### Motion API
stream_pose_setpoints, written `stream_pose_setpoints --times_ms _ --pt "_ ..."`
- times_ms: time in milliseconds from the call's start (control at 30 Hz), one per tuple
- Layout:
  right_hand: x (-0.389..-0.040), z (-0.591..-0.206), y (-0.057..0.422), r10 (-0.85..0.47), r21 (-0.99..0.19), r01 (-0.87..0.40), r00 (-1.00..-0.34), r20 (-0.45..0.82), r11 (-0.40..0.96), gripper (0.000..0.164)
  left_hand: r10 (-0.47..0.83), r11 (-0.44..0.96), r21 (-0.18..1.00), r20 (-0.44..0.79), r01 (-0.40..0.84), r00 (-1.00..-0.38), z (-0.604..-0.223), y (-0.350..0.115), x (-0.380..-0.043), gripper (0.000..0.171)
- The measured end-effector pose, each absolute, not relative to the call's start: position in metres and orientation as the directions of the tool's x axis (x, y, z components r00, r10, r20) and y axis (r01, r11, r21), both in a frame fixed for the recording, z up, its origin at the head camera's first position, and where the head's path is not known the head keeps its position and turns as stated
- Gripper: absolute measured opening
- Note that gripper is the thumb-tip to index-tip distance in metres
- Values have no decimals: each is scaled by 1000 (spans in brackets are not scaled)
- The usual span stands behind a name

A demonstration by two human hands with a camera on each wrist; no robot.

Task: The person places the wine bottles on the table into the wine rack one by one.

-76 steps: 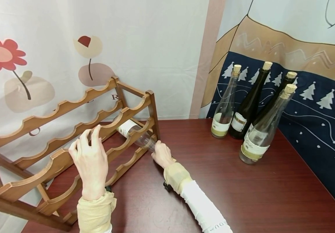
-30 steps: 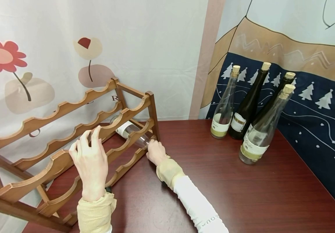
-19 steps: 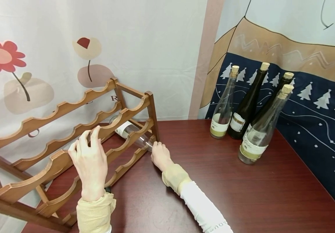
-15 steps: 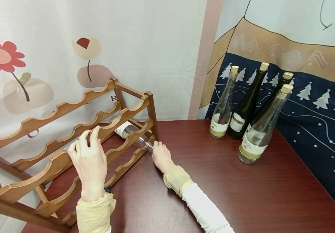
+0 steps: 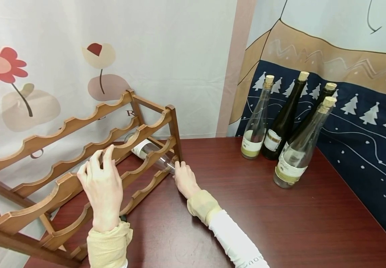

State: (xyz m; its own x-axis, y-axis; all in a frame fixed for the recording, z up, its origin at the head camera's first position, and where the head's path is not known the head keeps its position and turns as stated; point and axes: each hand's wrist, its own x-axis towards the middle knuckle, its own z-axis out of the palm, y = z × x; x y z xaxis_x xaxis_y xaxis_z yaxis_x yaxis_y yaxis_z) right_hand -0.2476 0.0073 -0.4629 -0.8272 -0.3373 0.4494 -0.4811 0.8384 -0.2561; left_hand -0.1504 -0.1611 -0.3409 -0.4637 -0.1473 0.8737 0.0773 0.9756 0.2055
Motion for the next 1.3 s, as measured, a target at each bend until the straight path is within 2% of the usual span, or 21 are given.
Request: stream_pose_setpoints --times_ms 400,1067,1300 --pt "-255 -463 3 -341 -281 -483 -836 430 830 36 -141 977 196 881 79 -451 -341 -162 -150 41" --pt "-260 -461 2 -313 -409 -414 -904 292 814 29 -147 976 204 870 73 -471 -341 -161 -150 47" --pt "-261 -458 -1 -303 -425 -391 -917 260 817 27 -150 975 208 876 80 -458 -341 -161 -150 45"
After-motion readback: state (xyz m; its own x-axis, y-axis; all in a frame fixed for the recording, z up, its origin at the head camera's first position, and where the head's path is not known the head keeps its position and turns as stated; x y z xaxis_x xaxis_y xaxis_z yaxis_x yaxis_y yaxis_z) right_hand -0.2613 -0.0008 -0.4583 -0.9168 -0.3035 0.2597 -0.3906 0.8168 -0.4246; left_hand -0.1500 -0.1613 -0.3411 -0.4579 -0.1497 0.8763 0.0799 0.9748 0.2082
